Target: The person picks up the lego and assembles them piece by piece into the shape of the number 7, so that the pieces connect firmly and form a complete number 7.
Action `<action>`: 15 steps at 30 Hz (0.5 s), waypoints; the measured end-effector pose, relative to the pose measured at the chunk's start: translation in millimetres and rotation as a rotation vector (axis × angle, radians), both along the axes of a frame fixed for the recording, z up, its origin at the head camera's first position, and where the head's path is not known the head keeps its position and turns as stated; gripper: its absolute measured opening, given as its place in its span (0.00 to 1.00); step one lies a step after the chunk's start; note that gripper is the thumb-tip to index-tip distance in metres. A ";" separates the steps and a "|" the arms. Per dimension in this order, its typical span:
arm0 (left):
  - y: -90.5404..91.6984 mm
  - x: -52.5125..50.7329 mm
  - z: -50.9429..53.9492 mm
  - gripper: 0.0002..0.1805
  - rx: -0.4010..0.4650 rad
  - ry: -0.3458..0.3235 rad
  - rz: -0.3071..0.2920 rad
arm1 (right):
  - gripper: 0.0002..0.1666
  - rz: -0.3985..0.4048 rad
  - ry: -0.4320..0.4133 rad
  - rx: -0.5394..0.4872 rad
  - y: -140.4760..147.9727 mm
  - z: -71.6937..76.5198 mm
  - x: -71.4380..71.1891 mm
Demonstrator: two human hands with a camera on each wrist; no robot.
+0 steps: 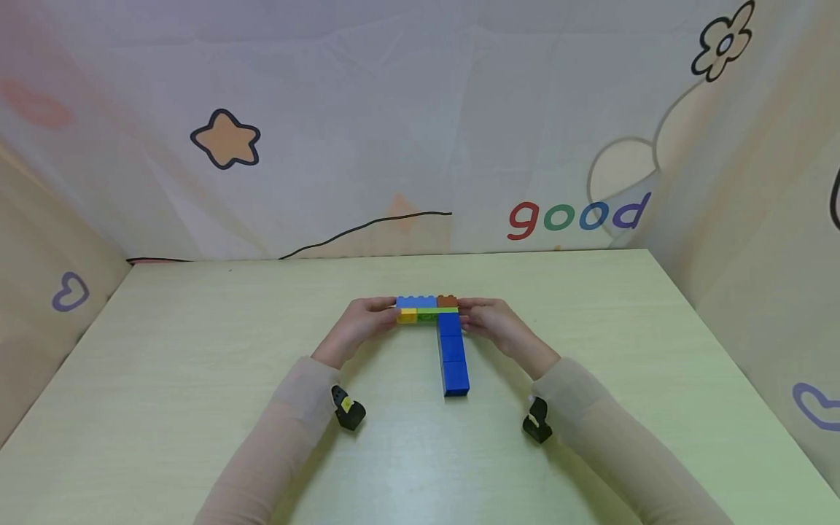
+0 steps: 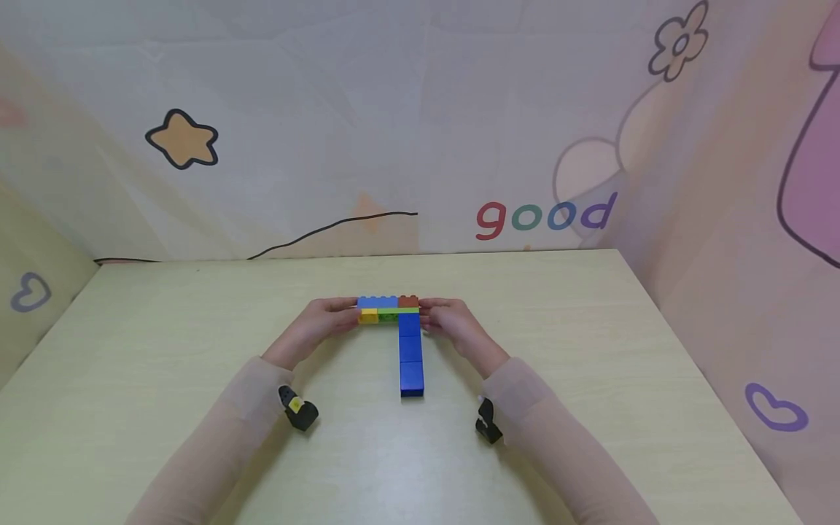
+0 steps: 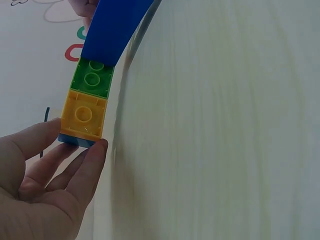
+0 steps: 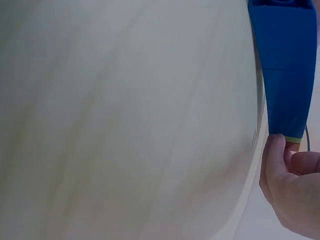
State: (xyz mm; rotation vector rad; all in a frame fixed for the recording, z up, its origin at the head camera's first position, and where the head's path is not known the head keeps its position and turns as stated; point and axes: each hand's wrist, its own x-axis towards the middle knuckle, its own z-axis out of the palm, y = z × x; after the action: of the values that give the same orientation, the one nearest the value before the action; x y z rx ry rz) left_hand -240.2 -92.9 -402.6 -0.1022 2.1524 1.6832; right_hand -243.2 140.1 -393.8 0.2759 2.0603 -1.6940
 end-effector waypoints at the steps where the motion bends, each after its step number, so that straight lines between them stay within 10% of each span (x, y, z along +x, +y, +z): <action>1: -0.2 0.0 -0.3 0.26 -0.001 -0.001 0.006 | 0.26 0.006 -0.002 0.000 0.3 -0.2 0.0; 15: 0.4 0.8 -3.1 0.22 -0.047 0.027 0.079 | 0.27 0.048 -0.016 -0.026 0.2 -0.4 -0.5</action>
State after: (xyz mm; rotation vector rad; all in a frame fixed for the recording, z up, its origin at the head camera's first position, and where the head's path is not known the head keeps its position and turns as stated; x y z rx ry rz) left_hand -239.3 -92.5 -405.7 -0.1818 2.2355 1.6860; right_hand -243.7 140.3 -394.2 0.2288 2.0153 -1.6835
